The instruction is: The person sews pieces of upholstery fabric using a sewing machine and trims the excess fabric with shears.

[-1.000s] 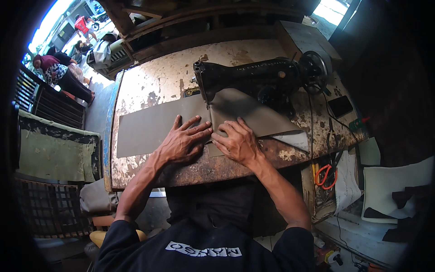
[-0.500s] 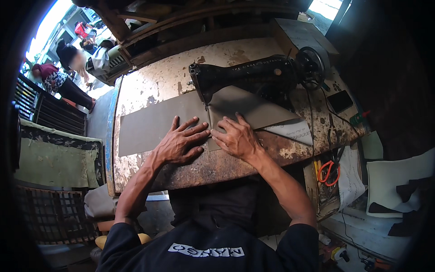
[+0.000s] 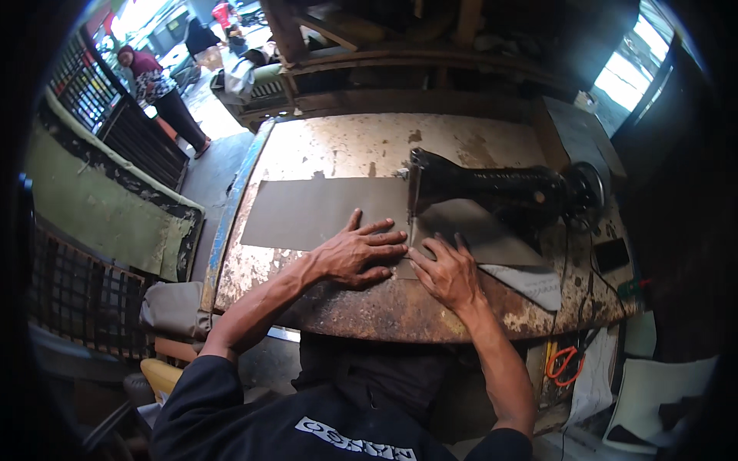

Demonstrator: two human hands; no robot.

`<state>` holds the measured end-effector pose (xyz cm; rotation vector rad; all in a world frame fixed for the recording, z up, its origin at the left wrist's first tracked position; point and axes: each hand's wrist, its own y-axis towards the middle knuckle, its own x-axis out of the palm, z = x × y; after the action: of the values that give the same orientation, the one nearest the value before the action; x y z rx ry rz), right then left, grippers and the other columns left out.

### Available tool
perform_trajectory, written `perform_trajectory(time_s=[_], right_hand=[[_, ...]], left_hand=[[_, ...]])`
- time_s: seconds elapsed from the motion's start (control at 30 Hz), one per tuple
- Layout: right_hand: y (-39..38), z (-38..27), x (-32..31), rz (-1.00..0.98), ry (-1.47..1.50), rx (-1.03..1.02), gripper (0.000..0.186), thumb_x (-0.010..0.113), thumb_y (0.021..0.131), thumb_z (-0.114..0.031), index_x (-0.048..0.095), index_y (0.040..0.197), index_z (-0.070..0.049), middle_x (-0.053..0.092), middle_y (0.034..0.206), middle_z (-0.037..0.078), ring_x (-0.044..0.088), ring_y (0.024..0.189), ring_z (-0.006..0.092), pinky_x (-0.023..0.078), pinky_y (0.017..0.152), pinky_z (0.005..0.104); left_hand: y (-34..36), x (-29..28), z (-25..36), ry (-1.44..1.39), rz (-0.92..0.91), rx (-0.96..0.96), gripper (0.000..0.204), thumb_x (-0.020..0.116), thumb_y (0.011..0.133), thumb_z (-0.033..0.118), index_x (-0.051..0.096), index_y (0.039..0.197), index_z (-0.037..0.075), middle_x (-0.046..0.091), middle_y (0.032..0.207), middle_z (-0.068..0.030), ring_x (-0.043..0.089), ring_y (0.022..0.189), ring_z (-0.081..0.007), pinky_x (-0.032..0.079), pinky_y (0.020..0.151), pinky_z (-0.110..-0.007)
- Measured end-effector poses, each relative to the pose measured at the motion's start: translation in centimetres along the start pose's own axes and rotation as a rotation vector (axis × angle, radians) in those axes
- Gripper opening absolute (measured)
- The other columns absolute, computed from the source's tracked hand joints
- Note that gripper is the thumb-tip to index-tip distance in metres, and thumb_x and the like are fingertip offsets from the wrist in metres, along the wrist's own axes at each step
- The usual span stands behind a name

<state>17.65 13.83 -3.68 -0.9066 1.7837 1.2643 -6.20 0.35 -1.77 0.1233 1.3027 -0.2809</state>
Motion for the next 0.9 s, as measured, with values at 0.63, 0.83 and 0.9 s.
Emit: perform_trajectory(time_s=[0.63, 0.83, 0.9], right_hand=[[0.6, 1.5, 0.1, -0.019, 0.005, 0.000, 0.035, 0.072, 0.094, -0.042, 0.077, 0.122, -0.023, 0.070, 0.128, 0.014, 0.067, 0.122, 0.0387, 0.044, 0.110, 0.0616], [1.1, 1.4, 0.5, -0.007, 0.068, 0.012, 0.033, 0.071, 0.095, -0.041, 0.077, 0.123, -0.024, 0.071, 0.127, 0.013, 0.068, 0.119, 0.0398, 0.044, 0.111, 0.0598], [1.6, 1.9, 0.4, 0.005, 0.032, -0.018, 0.033, 0.070, 0.096, -0.041, 0.077, 0.123, -0.024, 0.071, 0.128, 0.013, 0.068, 0.118, 0.0393, 0.043, 0.112, 0.0593]], left_hand=[[0.3, -0.4, -0.5, 0.021, 0.026, -0.008, 0.060, 0.055, 0.101, 0.058, 0.052, 0.153, 0.028, 0.042, 0.165, -0.0043, 0.028, 0.156, -0.0347, 0.012, 0.117, -0.082], [0.2, 0.1, -1.6, 0.027, 0.042, -0.019, 0.061, 0.054, 0.101, 0.057, 0.050, 0.155, 0.030, 0.040, 0.166, -0.0015, 0.027, 0.157, -0.0341, 0.010, 0.118, -0.081], [0.6, -0.6, -1.7, 0.036, 0.002, -0.023, 0.061, 0.053, 0.102, 0.057, 0.048, 0.156, 0.030, 0.039, 0.166, -0.0006, 0.026, 0.157, -0.0337, 0.009, 0.119, -0.081]])
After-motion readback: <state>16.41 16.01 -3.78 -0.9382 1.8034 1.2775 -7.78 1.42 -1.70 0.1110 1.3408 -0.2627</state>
